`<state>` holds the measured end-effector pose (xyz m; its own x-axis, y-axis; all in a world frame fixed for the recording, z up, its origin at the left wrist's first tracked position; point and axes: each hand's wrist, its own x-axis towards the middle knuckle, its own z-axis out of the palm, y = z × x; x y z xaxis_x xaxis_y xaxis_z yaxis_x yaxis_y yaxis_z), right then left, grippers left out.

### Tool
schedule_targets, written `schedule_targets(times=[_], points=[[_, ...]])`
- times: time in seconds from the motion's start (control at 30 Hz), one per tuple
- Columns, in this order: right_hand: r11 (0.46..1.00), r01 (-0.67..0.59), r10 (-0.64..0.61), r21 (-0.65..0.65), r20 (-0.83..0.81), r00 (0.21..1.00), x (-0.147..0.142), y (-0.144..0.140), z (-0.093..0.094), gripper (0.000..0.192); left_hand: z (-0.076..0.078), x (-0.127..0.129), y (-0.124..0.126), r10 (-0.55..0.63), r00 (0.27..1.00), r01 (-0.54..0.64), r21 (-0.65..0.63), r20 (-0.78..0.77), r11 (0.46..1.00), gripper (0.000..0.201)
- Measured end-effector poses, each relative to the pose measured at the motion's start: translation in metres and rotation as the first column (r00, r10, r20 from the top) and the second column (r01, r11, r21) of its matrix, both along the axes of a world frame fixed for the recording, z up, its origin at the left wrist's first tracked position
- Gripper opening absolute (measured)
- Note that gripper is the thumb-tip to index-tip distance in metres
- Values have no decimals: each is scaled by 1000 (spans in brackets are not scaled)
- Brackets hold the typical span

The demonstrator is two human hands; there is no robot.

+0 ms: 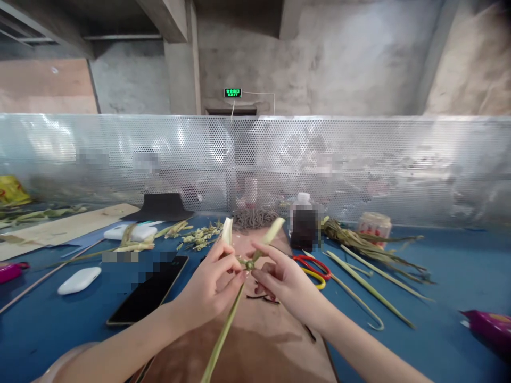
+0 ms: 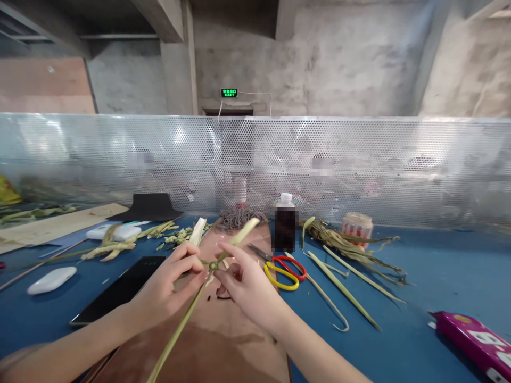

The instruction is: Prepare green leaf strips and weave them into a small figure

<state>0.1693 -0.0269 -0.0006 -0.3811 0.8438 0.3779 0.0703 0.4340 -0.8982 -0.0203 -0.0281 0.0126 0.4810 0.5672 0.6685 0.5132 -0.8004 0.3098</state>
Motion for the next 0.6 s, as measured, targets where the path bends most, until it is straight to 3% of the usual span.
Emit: schedule_targets(times=[0.07,0.17,0.3,0.47,0.6], points=[[984,118,-131,135,86,988,-2,1,-3,39,-1,0,0,12,1000,-12,13,4,1000,13],[896,225,-323,383,214,922,-6,-1,-6,14,-1,0,-1,39,999,-39,33,8,999,11],[737,144,-479,661,359,801,-7,-4,-7,16,1,2,-4,39,999,-39,30,-9,999,11],[595,22,-594,803,421,686,-2,-6,-8,22,5,1,-5,-16,1000,17,28,-19,999,13],[444,-80,-679,892,393,620,3,-7,-10,26,5,-2,-3,-45,999,46,46,-19,998,15]])
